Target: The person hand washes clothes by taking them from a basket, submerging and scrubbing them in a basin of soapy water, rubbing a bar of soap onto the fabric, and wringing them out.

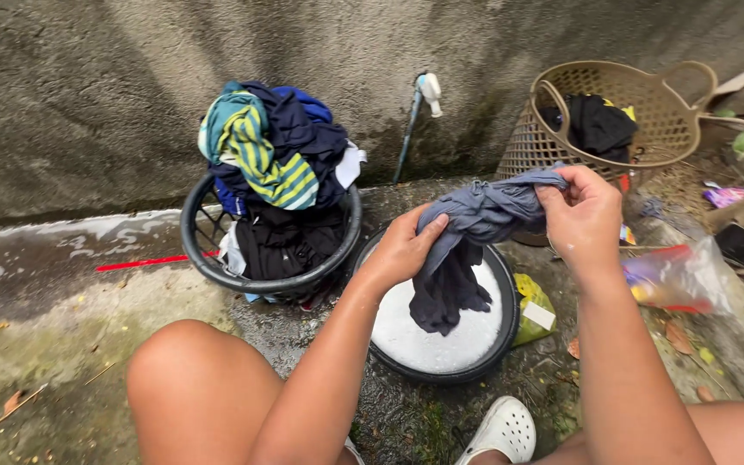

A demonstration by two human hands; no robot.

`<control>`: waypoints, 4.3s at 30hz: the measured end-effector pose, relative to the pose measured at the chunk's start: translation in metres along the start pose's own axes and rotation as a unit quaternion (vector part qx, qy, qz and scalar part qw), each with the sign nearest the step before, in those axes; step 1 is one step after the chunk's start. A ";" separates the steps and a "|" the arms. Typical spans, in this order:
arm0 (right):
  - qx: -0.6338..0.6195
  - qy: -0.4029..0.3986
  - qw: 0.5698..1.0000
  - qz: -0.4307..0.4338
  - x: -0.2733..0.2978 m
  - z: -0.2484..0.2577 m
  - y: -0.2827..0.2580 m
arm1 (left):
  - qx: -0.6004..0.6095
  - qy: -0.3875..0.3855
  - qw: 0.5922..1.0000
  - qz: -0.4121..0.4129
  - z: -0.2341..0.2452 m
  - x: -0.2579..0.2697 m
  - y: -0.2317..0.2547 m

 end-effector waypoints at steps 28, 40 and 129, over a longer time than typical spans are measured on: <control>-0.369 0.114 0.893 -0.230 0.029 0.100 0.075 | 0.041 0.118 0.985 0.115 0.024 -0.034 -0.086; -0.445 -0.023 0.830 -0.336 0.041 0.025 0.031 | -0.104 0.231 0.967 0.016 -0.002 -0.022 -0.060; -0.291 -0.111 0.950 0.033 -0.060 -0.043 -0.056 | -0.004 -0.038 0.991 0.129 -0.050 -0.012 -0.135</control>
Point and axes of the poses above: each hand's wrist, its own x-axis away from the middle knuckle, its own z-axis out of the back of the hand, y = z × x, the point moved 2 cm from there along -x, towards the middle knuckle, and after that the axes turned 5 degrees about y, right-handed, at the moved point
